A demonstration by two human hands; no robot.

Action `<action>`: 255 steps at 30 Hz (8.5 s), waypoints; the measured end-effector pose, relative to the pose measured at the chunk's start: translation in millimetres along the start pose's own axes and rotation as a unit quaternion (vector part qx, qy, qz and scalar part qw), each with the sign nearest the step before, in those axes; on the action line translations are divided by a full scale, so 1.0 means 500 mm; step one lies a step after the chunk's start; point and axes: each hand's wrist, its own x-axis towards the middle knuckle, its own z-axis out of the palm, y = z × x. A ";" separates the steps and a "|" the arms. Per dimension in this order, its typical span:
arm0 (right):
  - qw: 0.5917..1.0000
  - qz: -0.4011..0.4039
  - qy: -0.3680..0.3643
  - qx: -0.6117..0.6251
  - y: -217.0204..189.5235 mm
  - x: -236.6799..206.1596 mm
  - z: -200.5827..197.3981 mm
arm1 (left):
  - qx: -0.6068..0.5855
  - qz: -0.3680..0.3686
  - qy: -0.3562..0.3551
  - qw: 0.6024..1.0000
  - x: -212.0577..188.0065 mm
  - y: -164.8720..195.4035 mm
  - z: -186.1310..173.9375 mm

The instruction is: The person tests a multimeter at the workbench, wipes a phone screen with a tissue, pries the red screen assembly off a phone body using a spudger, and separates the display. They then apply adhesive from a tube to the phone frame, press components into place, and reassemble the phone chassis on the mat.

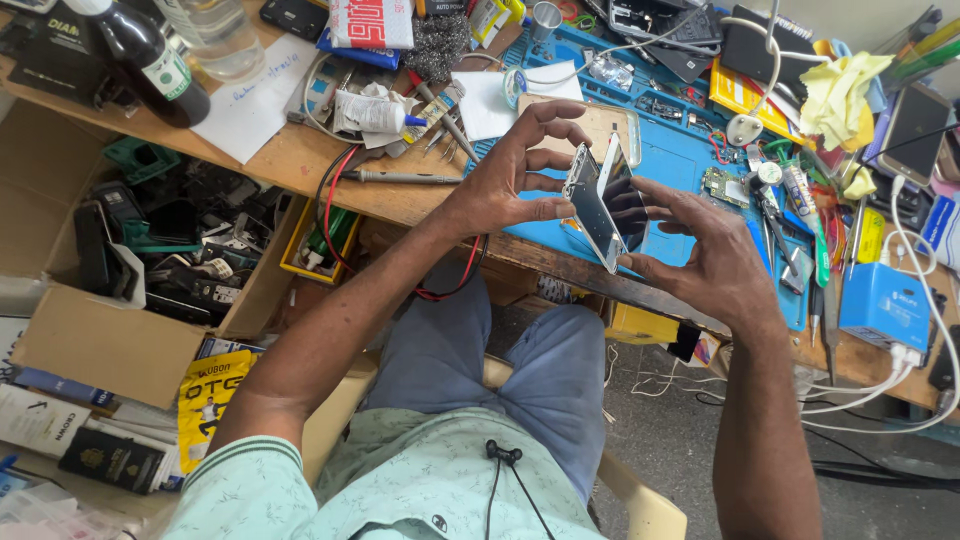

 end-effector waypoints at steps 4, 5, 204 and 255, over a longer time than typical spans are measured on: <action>1.000 0.006 0.019 -0.015 -0.003 0.003 0.007 | 0.007 0.003 0.000 1.000 0.000 -0.002 0.002; 1.000 0.006 0.014 -0.018 -0.004 0.004 0.008 | 0.009 0.003 0.001 1.000 0.000 -0.002 0.003; 0.914 0.086 0.293 0.265 0.013 -0.009 0.096 | 0.216 -0.080 0.193 0.954 0.033 0.081 0.128; 0.731 0.114 0.422 0.524 0.133 -0.284 0.085 | 0.618 -0.036 -0.092 0.780 0.169 0.036 -0.060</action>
